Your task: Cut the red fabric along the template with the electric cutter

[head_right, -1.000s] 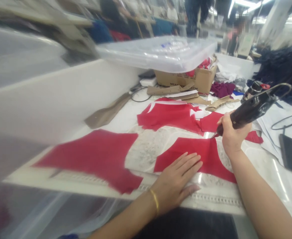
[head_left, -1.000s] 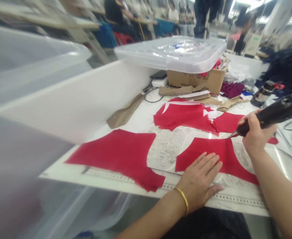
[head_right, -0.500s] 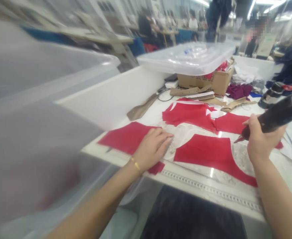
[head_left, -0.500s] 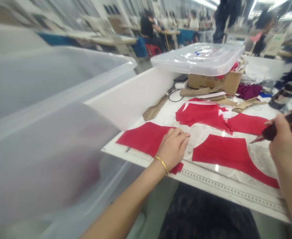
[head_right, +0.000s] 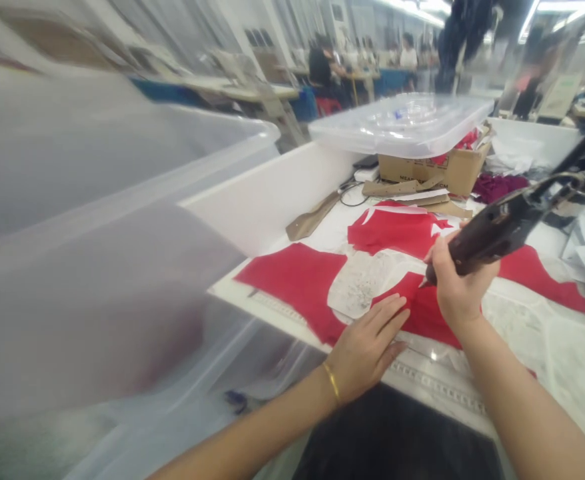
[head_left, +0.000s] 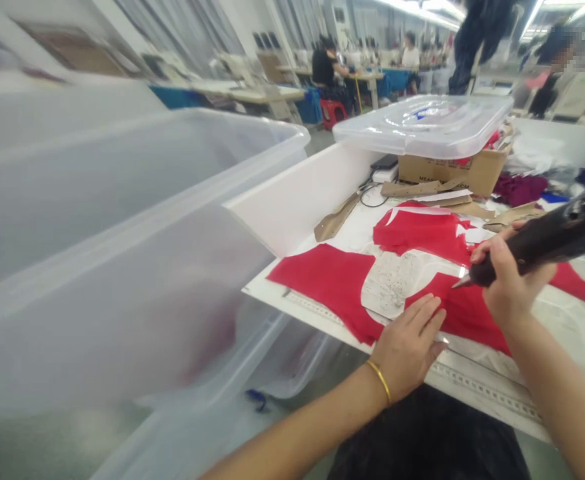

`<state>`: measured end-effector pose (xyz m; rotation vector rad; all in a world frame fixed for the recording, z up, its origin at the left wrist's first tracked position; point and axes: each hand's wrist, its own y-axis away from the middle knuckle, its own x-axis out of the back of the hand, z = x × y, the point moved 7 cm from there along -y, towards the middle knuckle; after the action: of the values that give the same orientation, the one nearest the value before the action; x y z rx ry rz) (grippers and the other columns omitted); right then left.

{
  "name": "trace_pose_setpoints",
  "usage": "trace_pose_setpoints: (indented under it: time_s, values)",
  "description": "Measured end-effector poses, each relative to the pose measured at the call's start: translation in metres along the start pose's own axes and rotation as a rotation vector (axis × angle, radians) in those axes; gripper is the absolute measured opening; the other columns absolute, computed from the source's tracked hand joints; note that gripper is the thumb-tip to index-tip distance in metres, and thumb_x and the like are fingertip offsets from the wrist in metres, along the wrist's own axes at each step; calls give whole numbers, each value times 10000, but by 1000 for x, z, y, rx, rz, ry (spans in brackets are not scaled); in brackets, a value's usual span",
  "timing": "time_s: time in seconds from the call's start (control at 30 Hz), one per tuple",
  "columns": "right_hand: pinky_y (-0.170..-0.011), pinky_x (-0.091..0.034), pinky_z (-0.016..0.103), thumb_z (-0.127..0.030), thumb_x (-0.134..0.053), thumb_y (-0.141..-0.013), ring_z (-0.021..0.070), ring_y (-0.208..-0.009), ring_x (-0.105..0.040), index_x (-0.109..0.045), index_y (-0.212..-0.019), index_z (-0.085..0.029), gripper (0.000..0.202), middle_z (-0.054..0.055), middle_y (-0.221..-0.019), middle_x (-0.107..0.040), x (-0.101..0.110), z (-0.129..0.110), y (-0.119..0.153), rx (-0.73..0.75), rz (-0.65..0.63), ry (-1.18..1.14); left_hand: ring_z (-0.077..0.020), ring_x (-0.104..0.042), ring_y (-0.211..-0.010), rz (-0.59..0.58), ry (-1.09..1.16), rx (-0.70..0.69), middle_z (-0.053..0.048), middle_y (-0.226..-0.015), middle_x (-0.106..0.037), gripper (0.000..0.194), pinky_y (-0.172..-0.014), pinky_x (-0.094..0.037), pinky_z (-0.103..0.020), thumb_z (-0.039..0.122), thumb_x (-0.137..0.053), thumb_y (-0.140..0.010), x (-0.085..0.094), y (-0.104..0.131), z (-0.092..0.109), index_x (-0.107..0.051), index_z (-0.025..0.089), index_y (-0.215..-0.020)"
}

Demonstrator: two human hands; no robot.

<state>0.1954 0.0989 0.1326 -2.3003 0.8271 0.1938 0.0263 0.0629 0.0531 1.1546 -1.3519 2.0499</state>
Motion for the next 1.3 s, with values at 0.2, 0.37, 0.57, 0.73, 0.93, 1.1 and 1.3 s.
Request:
trace_pose_setpoints:
  time_s: [0.2, 0.37, 0.57, 0.73, 0.93, 1.1, 1.3]
  values:
    - [-501, -513, 282, -246, -708, -825, 115, -457, -596, -511, -915, -247, 217, -106, -626, -611, -31, 15, 5, -6, -64, -4, -356, -612, -1325, 46, 21, 22, -239, -1325, -676, 461, -1078, -585, -508, 396, -455, -1074, -3, 4, -2, -652, 35, -1282]
    - [-560, -537, 296, -282, -721, -835, 115, -494, -597, -505, -942, -245, 244, -101, -636, -611, -32, 23, 6, -31, -78, 33, -375, -584, -1349, 41, 69, 38, -260, -1342, -659, 467, -1101, -555, -567, 389, -513, -1049, -5, 5, -2, -630, 22, -1314]
    - [-567, -541, 309, -282, -735, -830, 115, -486, -573, -515, -944, -238, 252, -97, -624, -604, -32, 26, 4, -33, -67, 12, -370, -573, -1358, 26, 71, 54, -252, -1351, -657, 475, -1116, -542, -561, 399, -514, -1048, -5, 5, -1, -620, 37, -1336]
    - [-561, -531, 305, -260, -732, -830, 111, -493, -564, -542, -995, -236, 253, -87, -662, -624, -36, 13, 12, -11, -84, -67, -360, -608, -1312, 76, 38, 67, -237, -1298, -686, 448, -1075, -577, -533, 387, -486, -1056, -1, 6, 0, -636, 51, -1313]
    - [-564, -546, 319, -337, -736, -853, 129, -508, -596, -531, -1003, -242, 271, -80, -655, -621, -45, 13, 23, -55, -141, -48, -356, -641, -1250, 115, -7, 76, -233, -1256, -700, 424, -1061, -586, -520, 341, -466, -1055, 0, 8, 2, -647, 31, -1280]
    - [-572, -558, 328, -362, -723, -849, 125, -508, -591, -537, -934, -231, 242, -72, -655, -605, -44, 16, 22, -60, -130, 3, -310, -641, -1204, 114, 45, 112, -193, -1196, -704, 353, -1045, -584, -486, 285, -448, -1062, 9, 3, -5, -650, 78, -1264]
    - [-561, -555, 321, -325, -747, -826, 129, -496, -605, -542, -952, -242, 255, -88, -652, -602, -29, -3, 10, 26, -75, 14, -276, -613, -944, 58, -149, 266, -124, -988, -651, 235, -825, -572, -446, 196, -452, -1037, 27, -9, -45, -677, 144, -1078]
